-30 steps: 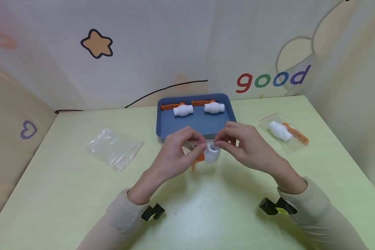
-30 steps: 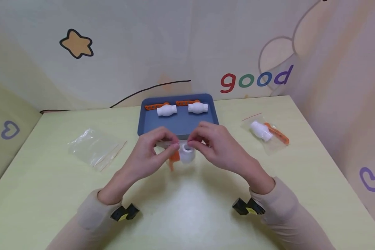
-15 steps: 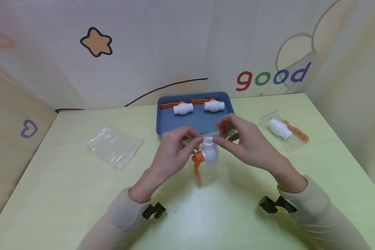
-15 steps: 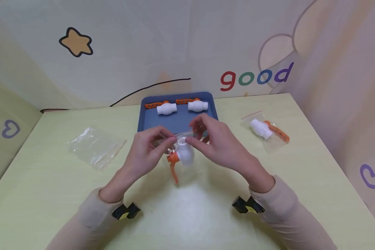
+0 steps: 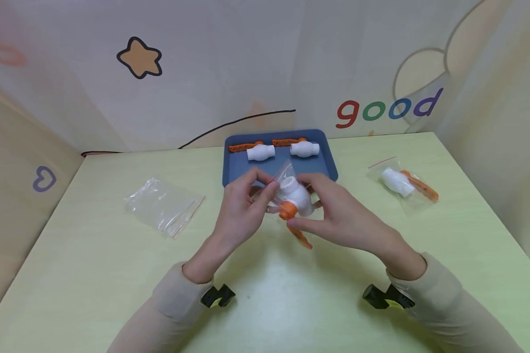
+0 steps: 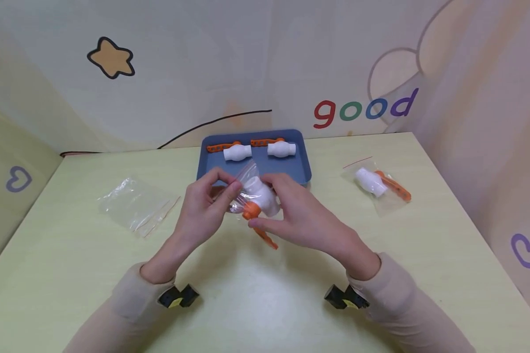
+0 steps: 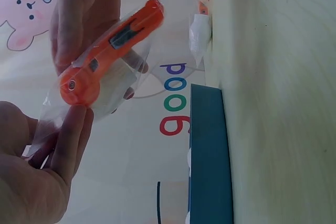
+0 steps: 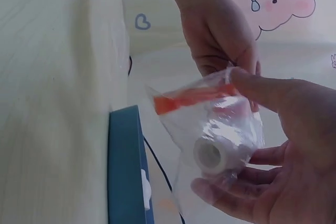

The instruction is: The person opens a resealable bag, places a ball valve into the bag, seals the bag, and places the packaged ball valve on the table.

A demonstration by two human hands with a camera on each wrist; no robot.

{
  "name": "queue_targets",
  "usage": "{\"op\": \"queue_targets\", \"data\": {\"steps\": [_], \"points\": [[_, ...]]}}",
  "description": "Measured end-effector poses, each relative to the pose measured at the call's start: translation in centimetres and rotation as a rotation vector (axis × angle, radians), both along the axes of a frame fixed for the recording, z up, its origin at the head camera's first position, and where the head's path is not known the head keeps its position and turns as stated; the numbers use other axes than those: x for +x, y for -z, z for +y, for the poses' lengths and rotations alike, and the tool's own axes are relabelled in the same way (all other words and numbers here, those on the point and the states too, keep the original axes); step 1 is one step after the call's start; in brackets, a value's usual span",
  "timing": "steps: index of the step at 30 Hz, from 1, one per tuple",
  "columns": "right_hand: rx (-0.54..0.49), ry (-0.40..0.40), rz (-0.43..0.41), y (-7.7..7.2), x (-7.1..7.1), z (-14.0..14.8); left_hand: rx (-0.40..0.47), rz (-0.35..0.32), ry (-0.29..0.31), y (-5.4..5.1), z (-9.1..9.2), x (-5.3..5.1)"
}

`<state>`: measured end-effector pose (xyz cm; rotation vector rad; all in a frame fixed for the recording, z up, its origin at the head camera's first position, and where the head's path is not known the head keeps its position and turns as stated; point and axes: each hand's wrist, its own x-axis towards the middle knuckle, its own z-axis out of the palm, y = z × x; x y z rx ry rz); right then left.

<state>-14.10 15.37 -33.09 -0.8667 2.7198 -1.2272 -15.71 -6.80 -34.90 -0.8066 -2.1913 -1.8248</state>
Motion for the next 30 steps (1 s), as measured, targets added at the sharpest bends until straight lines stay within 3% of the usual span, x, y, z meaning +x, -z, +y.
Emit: {"op": "queue_targets", "data": {"steps": [8,15,18,24,30], "points": [[0.064,0.040,0.057,0.41,0.18,-0.58,-0.009,-0.031,-0.019,0.30,0.05,-0.11],[0.071,0.061,0.037,0.60,0.23,-0.63,0.048,-0.135,0.054,0.38,0.31,0.05],[0.072,0.079,0.020,0.59,0.19,-0.63,0.034,-0.153,0.064,0.40,0.40,0.03],[0.075,0.093,-0.004,0.49,0.02,-0.40,-0.037,-0.187,0.087,0.30,0.41,-0.13],[0.083,0.097,-0.052,0.74,-0.12,0.34,-0.216,-0.168,0.107,0.27,0.12,-0.38]]}}
